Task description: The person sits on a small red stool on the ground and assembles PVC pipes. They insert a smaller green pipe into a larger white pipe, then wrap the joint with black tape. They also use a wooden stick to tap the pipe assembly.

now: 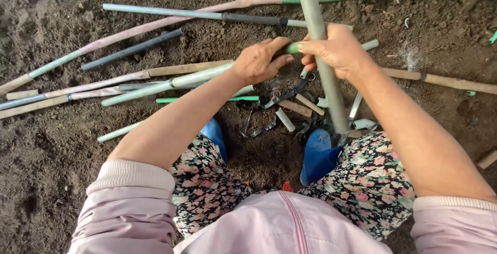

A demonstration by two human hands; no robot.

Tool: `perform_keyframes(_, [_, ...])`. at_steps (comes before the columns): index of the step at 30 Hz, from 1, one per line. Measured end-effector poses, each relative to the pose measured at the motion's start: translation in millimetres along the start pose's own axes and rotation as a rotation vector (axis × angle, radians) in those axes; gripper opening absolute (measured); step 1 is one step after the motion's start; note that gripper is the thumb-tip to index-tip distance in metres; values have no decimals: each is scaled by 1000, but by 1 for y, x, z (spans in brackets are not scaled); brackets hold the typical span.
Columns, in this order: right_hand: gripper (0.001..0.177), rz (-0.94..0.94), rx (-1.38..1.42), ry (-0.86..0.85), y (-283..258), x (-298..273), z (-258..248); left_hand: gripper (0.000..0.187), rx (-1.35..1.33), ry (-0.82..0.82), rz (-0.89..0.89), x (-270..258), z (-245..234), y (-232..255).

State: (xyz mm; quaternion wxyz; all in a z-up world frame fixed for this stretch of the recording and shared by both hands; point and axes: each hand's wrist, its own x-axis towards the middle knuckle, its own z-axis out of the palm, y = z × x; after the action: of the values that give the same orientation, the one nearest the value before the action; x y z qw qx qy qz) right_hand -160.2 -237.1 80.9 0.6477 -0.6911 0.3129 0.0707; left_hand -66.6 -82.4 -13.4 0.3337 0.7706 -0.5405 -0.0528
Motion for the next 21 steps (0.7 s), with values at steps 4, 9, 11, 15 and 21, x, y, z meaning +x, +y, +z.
perform_keyframes(4, [30, -253, -562, 159, -18, -19, -33, 32, -38, -298, -242, 15, -32, 14])
perform_keyframes(9, [43, -568, -797, 366, -13, -28, -78, 50, -125, -420, -389, 24, -78, 31])
perform_keyframes(11, [45, -517, -849, 356, 8, -16, -94, 42, -132, -411, -442, 19, -85, 26])
perform_keyframes(15, [43, -429, -1247, 346, 62, 18, -130, 35, -110, -273, -356, 0, -75, -11])
perform_keyframes(21, [46, -776, -1345, 406, 87, 27, -140, 40, -58, -470, -450, 3, -66, -3])
